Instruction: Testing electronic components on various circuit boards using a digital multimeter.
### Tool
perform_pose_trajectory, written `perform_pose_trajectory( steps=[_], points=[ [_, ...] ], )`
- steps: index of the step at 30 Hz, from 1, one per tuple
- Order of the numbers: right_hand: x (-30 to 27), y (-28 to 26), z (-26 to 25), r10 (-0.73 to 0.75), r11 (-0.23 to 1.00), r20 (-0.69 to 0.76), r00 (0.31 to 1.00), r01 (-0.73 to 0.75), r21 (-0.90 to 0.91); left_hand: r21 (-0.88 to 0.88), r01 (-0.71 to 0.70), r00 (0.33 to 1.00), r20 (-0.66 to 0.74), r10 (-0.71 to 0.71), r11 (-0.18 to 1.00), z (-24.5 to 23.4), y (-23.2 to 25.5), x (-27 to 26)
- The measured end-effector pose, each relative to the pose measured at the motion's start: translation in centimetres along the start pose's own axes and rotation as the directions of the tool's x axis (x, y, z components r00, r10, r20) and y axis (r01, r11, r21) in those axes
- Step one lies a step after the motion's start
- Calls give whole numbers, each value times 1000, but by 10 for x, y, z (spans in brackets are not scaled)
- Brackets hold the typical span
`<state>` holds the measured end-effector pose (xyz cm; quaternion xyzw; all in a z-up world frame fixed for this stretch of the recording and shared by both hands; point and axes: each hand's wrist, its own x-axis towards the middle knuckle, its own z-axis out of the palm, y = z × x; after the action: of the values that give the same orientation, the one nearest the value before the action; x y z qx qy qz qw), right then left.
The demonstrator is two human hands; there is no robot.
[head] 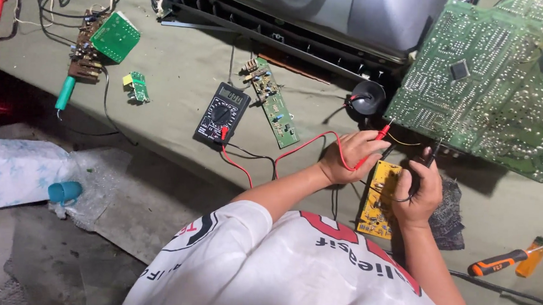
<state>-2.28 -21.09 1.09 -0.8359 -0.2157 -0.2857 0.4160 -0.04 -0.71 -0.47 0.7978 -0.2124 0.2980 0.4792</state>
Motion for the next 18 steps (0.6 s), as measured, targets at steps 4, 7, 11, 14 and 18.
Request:
perform_pose_trajectory(
  steps=[4,7,11,14,18],
  points=[
    [-2,2,1,3,1000,2,1000,-3,-7,4,-2,1000,2,2,1000,0,-1,-1],
    [-1,0,1,14,1000,-14,1000,-14,2,6,-8,1000,10,8,1000,0,-1,0],
    [-4,4,1,12,1000,2,1000,-12,-12,8,-8,1000,10,8,1000,-2,2,1],
    [0,0,0,19,1000,-1,1000,-19,-3,5,-15,1000,11,15,1000,-2,2,2],
    [6,-10,-1,15,1000,-2,1000,-15,-15,-6,-32,999,1,32,999,-4,3,6]
  ],
)
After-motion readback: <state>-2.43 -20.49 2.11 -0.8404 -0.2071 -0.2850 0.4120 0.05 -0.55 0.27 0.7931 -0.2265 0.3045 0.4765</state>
